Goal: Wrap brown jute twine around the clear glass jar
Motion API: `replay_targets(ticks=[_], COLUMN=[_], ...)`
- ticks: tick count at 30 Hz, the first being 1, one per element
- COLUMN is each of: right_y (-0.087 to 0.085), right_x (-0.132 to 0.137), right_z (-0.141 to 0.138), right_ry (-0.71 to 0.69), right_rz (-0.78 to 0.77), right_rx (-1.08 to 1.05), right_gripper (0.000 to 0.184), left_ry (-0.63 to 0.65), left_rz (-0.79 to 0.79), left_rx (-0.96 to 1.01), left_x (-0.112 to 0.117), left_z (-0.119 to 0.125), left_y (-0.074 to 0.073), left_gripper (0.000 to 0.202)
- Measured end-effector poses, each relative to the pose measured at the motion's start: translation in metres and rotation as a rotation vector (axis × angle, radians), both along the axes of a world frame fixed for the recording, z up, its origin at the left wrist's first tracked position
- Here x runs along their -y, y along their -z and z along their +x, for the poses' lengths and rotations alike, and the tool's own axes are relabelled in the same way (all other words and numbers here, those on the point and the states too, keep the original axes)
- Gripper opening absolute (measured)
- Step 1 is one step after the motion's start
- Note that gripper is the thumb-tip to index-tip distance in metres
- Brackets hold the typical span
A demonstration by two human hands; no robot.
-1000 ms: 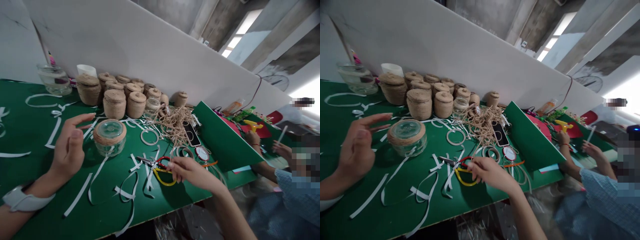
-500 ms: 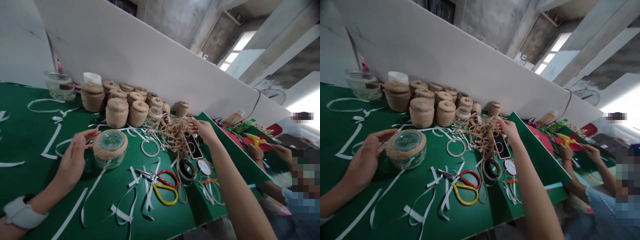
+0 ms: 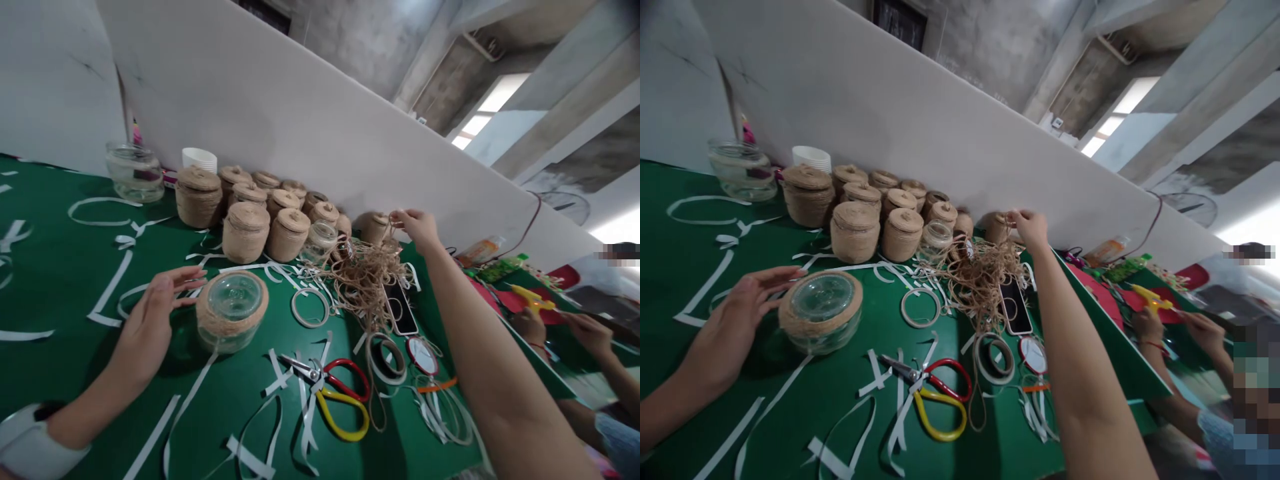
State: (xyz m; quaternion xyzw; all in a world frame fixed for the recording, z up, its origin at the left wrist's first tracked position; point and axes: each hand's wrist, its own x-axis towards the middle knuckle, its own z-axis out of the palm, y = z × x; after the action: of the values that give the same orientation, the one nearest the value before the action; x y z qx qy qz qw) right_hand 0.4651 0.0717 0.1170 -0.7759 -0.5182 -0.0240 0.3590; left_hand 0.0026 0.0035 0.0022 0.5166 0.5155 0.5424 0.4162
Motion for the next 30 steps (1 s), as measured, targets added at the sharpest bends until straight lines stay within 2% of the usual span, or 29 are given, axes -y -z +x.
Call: replay_targets(ticks=[4, 8, 11, 13, 15, 17, 20, 22, 24, 30], right_y=[-0.016, -0.040, -0.059, -0.061, -0.052, -0.034, -0.006, 0.006, 0.011, 0.010], right_x=[0.010, 0.018, 0.018, 0.015, 0.010, 0.002, -0.011, -0.017, -0.019, -0.004], right_z=[0.000, 0.005, 0.011, 0.012, 0.007, -0.004, -0.025, -0.037, -0.044, -0.046], right_ry=[-0.043, -0.054, 0.001, 0.048, 0.063, 0.052, -0.006, -0.059, -0.124, -0.345], right_rz=[0.127, 0.231, 0.151, 0.031, -0.066, -0.148, -0.229, -0.271, -0.332, -0.598], right_rx=[-0.204, -0.277, -0.152, -0.035, 0.037, 0.097, 0.162, 0.189, 0.193, 0.150], right_gripper=[0.026, 0.029, 0.026, 0.016, 0.008, 0.005, 0.018, 0.029, 0.034, 0.026], left_ry=[0.018, 0.024, 0.017, 0.015, 0.018, 0.018, 0.011, 0.008, 0.006, 0.022], left_rz=[0.018, 0.001, 0.007, 0.022, 0.038, 0.047, 0.051, 0.052, 0.048, 0.011], left_rx=[-0.006, -0.013, -0.030, -0.037, -0.038, -0.034, -0.040, -0.055, -0.059, -0.029], left_x=[0.001, 0.001, 0.001, 0.001, 0.001, 0.002, 0.002, 0.002, 0.002, 0.003], left_z=[0.000, 0.001, 0.002, 0.003, 0.003, 0.002, 0.001, 0.001, 0.000, 0.002], left_y=[-0.001, -0.001, -0.003, -0.004, -0.004, -0.003, -0.002, -0.001, 0.000, -0.003], left_gripper=[0.070, 0.075, 0.077, 0.075, 0.071, 0.069, 0.069, 0.068, 0.067, 0.072])
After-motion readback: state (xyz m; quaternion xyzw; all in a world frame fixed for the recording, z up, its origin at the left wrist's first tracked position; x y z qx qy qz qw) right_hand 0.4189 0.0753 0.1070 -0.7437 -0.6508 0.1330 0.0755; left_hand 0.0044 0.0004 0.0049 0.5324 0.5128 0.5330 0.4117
